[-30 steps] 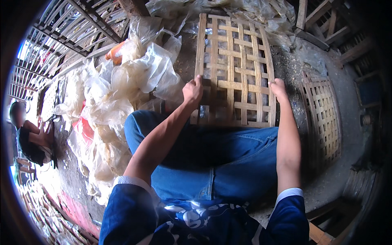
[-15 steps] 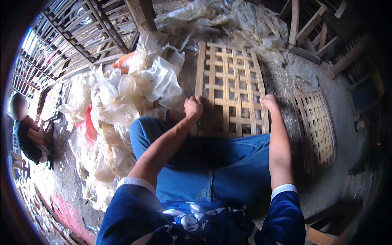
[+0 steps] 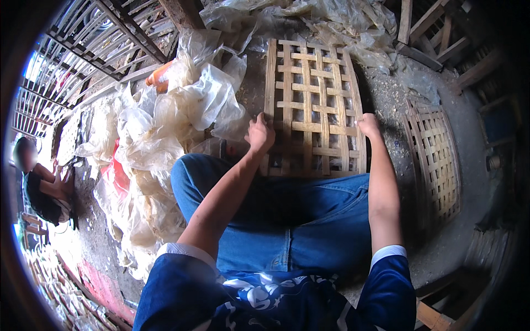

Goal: The person sits on the floor and assembles bamboo trays by placing a plastic sheet over a woven bamboo frame, pressing it down, and then stacking the completed unit. The person repeats this process with multiple frames and sheets.

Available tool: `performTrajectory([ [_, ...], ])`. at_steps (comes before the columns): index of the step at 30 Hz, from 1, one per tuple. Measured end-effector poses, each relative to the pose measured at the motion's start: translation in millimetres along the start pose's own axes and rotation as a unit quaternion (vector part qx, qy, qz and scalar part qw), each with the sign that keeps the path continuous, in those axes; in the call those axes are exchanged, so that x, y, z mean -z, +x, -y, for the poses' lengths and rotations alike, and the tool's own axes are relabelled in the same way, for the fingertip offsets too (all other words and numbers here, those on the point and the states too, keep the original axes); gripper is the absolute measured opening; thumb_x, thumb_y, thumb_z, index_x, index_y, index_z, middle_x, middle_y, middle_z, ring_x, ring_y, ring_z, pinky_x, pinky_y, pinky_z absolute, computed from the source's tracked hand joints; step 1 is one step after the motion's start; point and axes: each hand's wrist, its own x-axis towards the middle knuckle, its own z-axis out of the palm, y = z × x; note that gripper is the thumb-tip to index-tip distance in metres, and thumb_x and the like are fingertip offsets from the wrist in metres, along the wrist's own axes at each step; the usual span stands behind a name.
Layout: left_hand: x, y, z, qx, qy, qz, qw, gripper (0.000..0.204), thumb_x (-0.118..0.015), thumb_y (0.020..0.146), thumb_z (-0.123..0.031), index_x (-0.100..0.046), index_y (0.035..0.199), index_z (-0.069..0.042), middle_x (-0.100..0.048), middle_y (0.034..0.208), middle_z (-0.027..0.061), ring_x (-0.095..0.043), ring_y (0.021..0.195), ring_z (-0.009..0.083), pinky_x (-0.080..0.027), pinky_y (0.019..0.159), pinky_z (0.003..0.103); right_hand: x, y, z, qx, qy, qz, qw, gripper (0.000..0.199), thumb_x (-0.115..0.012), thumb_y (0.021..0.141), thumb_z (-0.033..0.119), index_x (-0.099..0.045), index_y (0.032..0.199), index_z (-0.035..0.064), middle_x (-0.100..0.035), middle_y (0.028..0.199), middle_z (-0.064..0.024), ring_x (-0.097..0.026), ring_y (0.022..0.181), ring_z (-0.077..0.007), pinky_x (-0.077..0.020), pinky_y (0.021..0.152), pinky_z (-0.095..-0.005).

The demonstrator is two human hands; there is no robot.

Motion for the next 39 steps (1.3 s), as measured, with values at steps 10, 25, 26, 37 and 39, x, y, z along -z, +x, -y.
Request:
performTrajectory([
  [10, 9.7, 54.1, 29.8, -0.041, -0.063, 0.176, 0.981, 0.058, -0.071, 0.083, -0.046, -0.066, 0.122, -0.003, -0.068, 0.113, 0.0229, -0.065, 0.109, 0.0366, -0.051, 0.094, 0.041, 6.3, 0.1, 5.7, -0.043, -0.049, 0.003, 0.998, 0.031, -0.077, 0.076, 0.022, -0.072, 0.097, 0.0002, -0.070, 0.104, -0.0242, -0.068, 0.101, -0.0374, -0.0529, 0.087, -0.0439],
  [25, 51.8, 48.1, -52.0, -0.164, -0.041, 0.019, 0.985, 0.038, -0.071, 0.079, -0.025, -0.066, 0.110, -0.003, -0.065, 0.106, 0.0223, -0.061, 0.106, 0.0401, -0.049, 0.092, 0.045, 44.5, 14.9, -16.8, -0.104, 0.170, -0.107, 0.974, 0.052, -0.069, 0.084, 0.026, -0.058, 0.129, 0.0027, -0.060, 0.131, -0.0221, -0.057, 0.124, -0.0348, -0.0445, 0.105, -0.0422],
  [26, 72.6, 37.2, -57.4, -0.208, -0.049, -0.017, 0.977, 0.036, -0.071, 0.081, -0.023, -0.066, 0.111, -0.003, -0.064, 0.106, 0.0210, -0.061, 0.104, 0.0403, -0.050, 0.090, 0.045, 52.2, 1.9, 8.9, -0.069, 0.144, -0.063, 0.985, 0.046, -0.071, 0.086, 0.028, -0.062, 0.123, 0.0029, -0.065, 0.125, -0.0198, -0.061, 0.118, -0.0333, -0.0480, 0.100, -0.0413],
  [37, 49.1, 78.6, 25.7, -0.018, 0.198, 0.177, 0.964, 0.072, -0.061, 0.084, -0.026, -0.035, 0.149, -0.007, -0.054, 0.138, 0.0223, -0.051, 0.129, 0.0389, -0.041, 0.109, 0.044, 74.5, -35.1, 61.3, 0.112, 0.114, 0.152, 0.975, 0.042, -0.071, 0.089, 0.025, -0.063, 0.121, -0.0012, -0.069, 0.113, -0.0212, -0.069, 0.102, -0.0291, -0.0530, 0.088, -0.0379],
  [39, 51.9, 73.4, 26.9, 0.065, 0.275, 0.147, 0.948, 0.074, -0.058, 0.085, -0.027, -0.033, 0.152, -0.008, -0.053, 0.140, 0.0219, -0.050, 0.131, 0.0376, -0.040, 0.111, 0.043, 63.0, -28.8, 58.6, 0.081, 0.075, 0.167, 0.980, 0.044, -0.072, 0.088, 0.027, -0.063, 0.121, -0.0009, -0.069, 0.113, -0.0212, -0.069, 0.101, -0.0291, -0.0532, 0.088, -0.0380],
])
